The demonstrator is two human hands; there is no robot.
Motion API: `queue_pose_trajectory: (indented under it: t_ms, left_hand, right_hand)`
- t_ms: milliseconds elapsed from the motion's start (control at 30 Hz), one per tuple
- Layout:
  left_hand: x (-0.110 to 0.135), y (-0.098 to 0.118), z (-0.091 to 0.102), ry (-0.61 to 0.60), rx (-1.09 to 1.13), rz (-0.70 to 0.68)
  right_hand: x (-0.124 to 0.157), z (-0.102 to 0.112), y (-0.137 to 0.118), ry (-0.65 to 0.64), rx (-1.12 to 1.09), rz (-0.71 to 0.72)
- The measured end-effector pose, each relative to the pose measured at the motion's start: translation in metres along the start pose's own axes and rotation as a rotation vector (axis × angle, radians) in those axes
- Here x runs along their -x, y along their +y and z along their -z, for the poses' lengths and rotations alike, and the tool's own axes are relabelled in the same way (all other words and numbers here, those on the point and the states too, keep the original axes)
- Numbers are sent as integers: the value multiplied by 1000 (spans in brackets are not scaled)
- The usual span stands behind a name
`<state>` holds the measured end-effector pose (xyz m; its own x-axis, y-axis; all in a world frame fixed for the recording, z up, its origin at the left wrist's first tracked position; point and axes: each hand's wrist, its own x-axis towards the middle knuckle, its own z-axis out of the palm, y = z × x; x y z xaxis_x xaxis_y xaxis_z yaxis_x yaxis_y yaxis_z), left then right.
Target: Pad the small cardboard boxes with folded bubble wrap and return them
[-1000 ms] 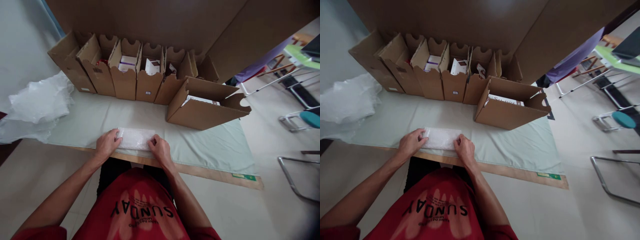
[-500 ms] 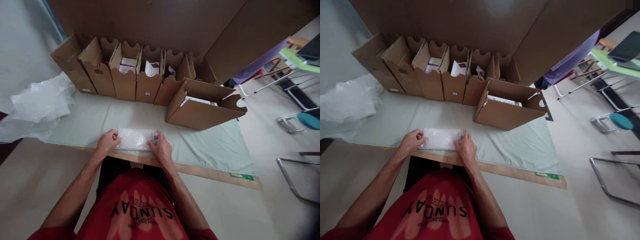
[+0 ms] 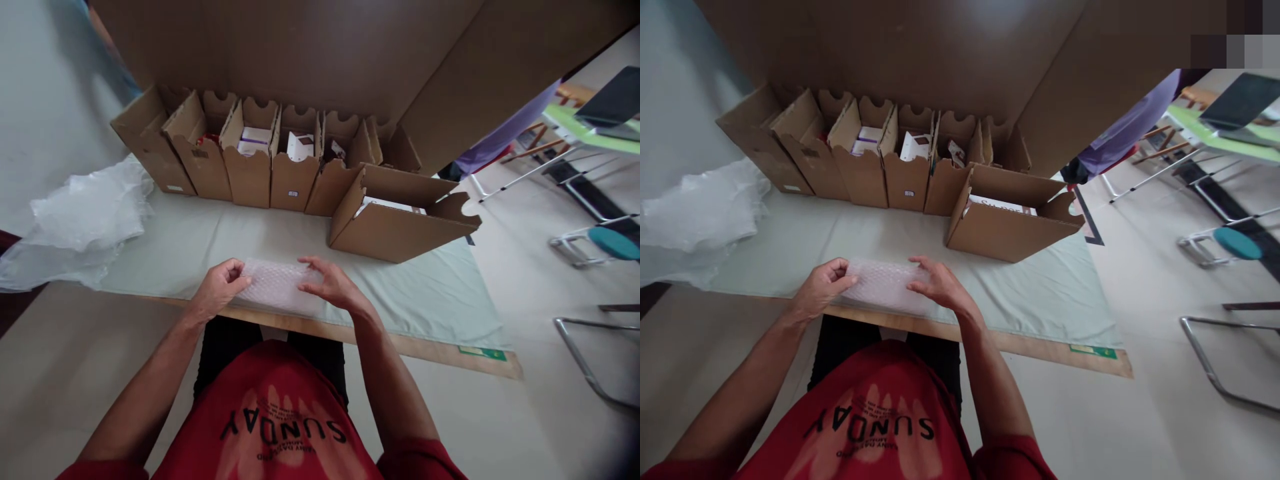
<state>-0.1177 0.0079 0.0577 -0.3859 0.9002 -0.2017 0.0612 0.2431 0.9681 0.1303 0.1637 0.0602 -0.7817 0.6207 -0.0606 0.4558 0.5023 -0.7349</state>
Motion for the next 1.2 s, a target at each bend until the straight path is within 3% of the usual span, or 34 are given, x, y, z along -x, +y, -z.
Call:
queue_pose_trajectory:
  t_ms: [167,267,367,433,533,667,767,867,933,1000,1100,1200]
  left_hand:
    - [8,-4,-5,-13,73,147]
    - [13,-9,-24,19,200,340]
    - [24,-14,-49,114,395,465]
    - [33,-18,-62,191,501,476]
    - [45,-23,-74,277,638,480]
    - [53,-24,-86,265,707,524]
    - [57,-23,-94,223,706,549]
    - [65,-27,-87,127,613,535]
    - [72,-30,-71,85,434,455]
    - [78,-32,-53,123,124,270]
    - [79,-32,-33,183,-425,-235]
    - [64,-29,-28,23,-818,-683]
  right_hand:
    - [-32,13,-12,-9,73,-27]
    - [-64,14,-28,120,269,-41]
    - [-73,7,-41,299,381,73]
    - [-54,-3,-43,323,368,217]
    - [0,-26,-36,217,343,378]
    - [57,-65,-22,149,438,369]
    - [64,-89,-15,184,508,307]
    - [57,-98,-12,221,516,231]
    - [55,-98,-11,211,507,223]
    - [55,-96,-10,193,491,233]
    - [56,-94,-9,192,478,256]
    - [53,-91,-11,208,490,280]
